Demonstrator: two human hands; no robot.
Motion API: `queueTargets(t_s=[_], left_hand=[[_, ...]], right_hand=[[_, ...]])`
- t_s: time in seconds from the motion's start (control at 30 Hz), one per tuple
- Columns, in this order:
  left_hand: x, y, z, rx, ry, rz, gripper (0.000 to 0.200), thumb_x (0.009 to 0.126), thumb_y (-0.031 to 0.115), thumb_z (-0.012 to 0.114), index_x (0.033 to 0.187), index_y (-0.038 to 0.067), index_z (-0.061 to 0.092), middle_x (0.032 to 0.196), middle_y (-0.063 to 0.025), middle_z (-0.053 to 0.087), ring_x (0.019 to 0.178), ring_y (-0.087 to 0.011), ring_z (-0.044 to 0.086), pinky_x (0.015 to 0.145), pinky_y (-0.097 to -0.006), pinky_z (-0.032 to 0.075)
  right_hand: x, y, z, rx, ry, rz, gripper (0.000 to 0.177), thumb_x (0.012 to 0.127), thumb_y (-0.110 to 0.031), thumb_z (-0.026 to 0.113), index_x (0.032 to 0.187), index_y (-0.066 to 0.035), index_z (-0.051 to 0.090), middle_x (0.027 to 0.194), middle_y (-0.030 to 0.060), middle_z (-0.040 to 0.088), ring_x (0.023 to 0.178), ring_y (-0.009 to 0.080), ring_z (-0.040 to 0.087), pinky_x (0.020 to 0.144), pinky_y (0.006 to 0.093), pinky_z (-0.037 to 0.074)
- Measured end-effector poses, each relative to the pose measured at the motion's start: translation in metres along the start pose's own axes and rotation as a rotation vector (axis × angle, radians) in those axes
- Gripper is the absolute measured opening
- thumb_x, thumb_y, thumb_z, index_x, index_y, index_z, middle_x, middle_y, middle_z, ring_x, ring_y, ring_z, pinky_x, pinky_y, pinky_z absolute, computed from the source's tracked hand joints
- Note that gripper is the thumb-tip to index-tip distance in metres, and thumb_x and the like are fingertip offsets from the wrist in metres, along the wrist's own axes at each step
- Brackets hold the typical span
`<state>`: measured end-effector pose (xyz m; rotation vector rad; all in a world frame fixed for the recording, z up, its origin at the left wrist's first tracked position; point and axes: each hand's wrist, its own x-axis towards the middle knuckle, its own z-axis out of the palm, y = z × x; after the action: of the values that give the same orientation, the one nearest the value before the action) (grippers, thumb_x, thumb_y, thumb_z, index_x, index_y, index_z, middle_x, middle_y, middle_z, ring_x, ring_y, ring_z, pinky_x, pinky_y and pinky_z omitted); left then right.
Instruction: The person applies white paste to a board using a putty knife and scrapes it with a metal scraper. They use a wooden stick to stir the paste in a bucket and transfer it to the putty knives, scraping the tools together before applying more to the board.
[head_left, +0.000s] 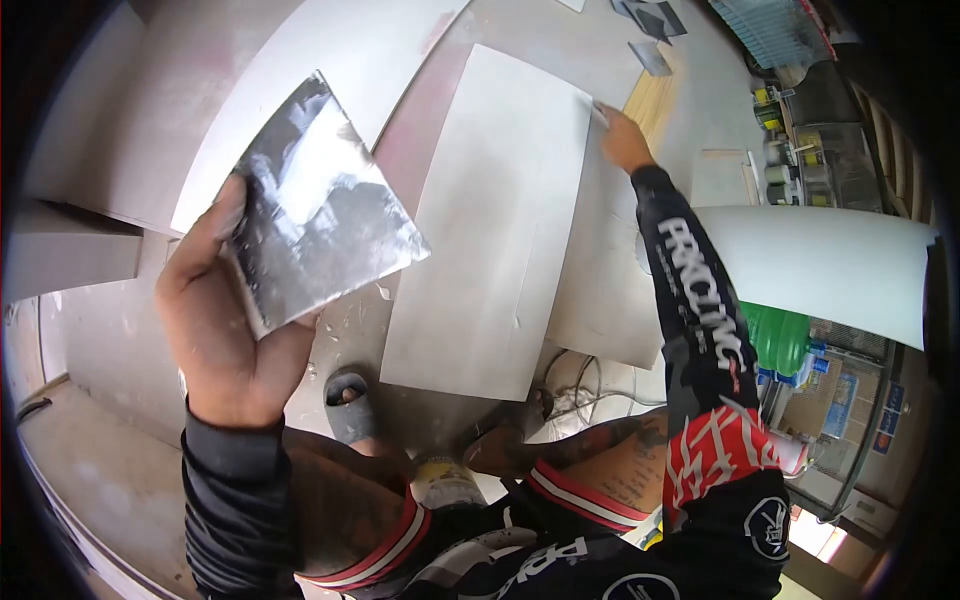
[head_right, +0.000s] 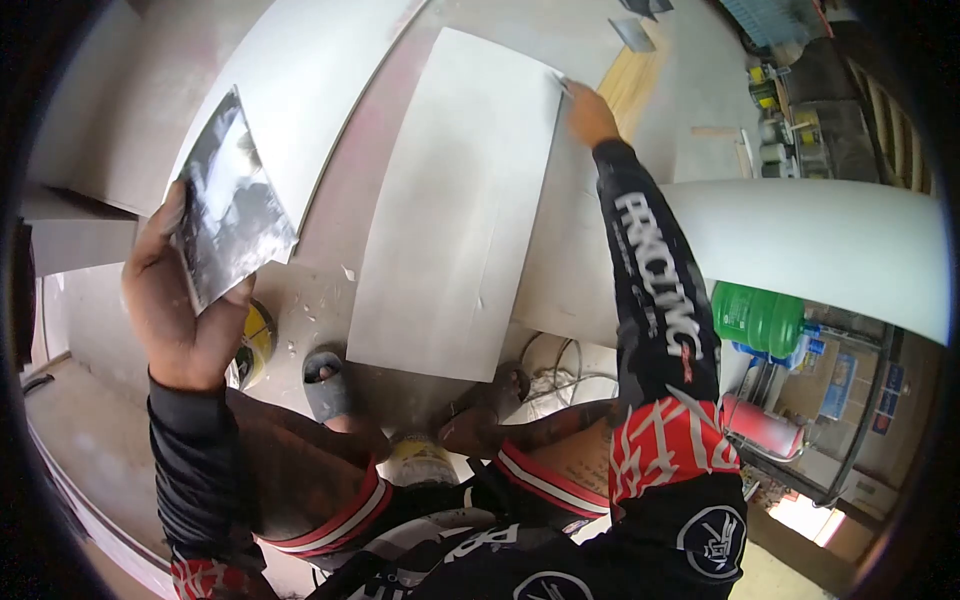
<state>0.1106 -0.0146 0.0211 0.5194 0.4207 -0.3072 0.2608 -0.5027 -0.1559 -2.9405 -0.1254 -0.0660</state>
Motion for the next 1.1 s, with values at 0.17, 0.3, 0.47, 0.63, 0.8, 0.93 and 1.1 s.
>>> queueTargets(t_s=[0.17,0.3,0.47,0.63,0.8,0.93,1.1], left_hand=[[0.005,-0.004,0.002,0.141,0.039,0.134,0.065,0.064,-0.014,0.066,0.126,-0.006,0.048,0.127,-0.01,0.054,0.115,-0.0164,0.054,0.098,-0.0305,0.046],[0.011,-0.012,0.001,0.201,0.016,0.152,0.069,0.061,-0.013,0.063,0.128,-0.005,0.048,0.127,-0.0118,0.054,0.117,-0.0188,0.052,0.101,-0.032,0.041],[0.012,-0.019,-0.009,0.515,-0.151,0.307,0.068,0.063,-0.012,0.061,0.129,-0.004,0.048,0.127,-0.013,0.054,0.119,-0.0198,0.051,0.103,-0.0336,0.038],[0.009,-0.024,-0.001,0.857,-0.058,0.434,0.044,0.078,-0.006,0.061,0.121,-0.002,0.053,0.119,-0.0125,0.059,0.11,-0.0179,0.058,0.095,-0.0335,0.047],[-0.002,-0.018,0.008,0.023,-0.223,-0.107,0.025,0.091,0.016,0.054,0.11,0.001,0.057,0.106,-0.0106,0.064,0.096,-0.0242,0.066,0.083,-0.0399,0.056],[-0.008,-0.025,0.002,0.079,-0.228,-0.09,0.026,0.093,0.019,0.051,0.112,0.003,0.056,0.104,-0.01,0.066,0.092,-0.0243,0.067,0.081,-0.0404,0.054],[-0.019,-0.031,-0.002,0.125,-0.264,-0.076,0.02,0.093,0.018,0.053,0.108,0.005,0.058,0.102,-0.0087,0.066,0.094,-0.0224,0.065,0.082,-0.0375,0.054]], right_hand=[[0.051,-0.013,0.015,-0.041,-0.066,0.232,0.056,0.074,-0.003,0.046,0.129,-0.006,0.053,0.117,0.0266,0.059,0.11,0.0389,0.056,0.097,0.0407,0.043],[0.053,-0.016,0.024,-0.064,-0.085,0.234,0.051,0.077,-0.005,0.047,0.127,-0.006,0.055,0.116,0.022,0.061,0.111,0.0371,0.056,0.096,0.0404,0.044],[0.03,-0.021,0.016,0.034,-0.211,0.061,0.051,0.074,-0.002,0.046,0.124,-0.008,0.057,0.117,0.0186,0.061,0.109,0.0365,0.057,0.095,0.0395,0.044],[-0.035,-0.049,0.004,0.12,-0.237,-0.063,0.052,0.071,0.001,0.045,0.12,-0.01,0.06,0.119,0.0149,0.061,0.108,0.0343,0.057,0.095,0.0376,0.044],[-0.108,-0.083,0.001,0.184,-0.27,-0.127,0.053,0.07,0.007,0.047,0.12,-0.007,0.059,0.117,0.0146,0.062,0.104,0.0317,0.06,0.092,0.034,0.047],[-0.173,-0.118,-0.002,0.214,-0.284,-0.174,0.055,0.068,0.008,0.049,0.12,-0.007,0.058,0.121,0.0142,0.06,0.108,0.033,0.058,0.094,0.0367,0.046],[-0.252,-0.168,0.002,0.208,-0.28,-0.238,0.052,0.067,0.008,0.052,0.117,-0.005,0.059,0.122,0.0153,0.059,0.108,0.0335,0.057,0.095,0.0379,0.045]])
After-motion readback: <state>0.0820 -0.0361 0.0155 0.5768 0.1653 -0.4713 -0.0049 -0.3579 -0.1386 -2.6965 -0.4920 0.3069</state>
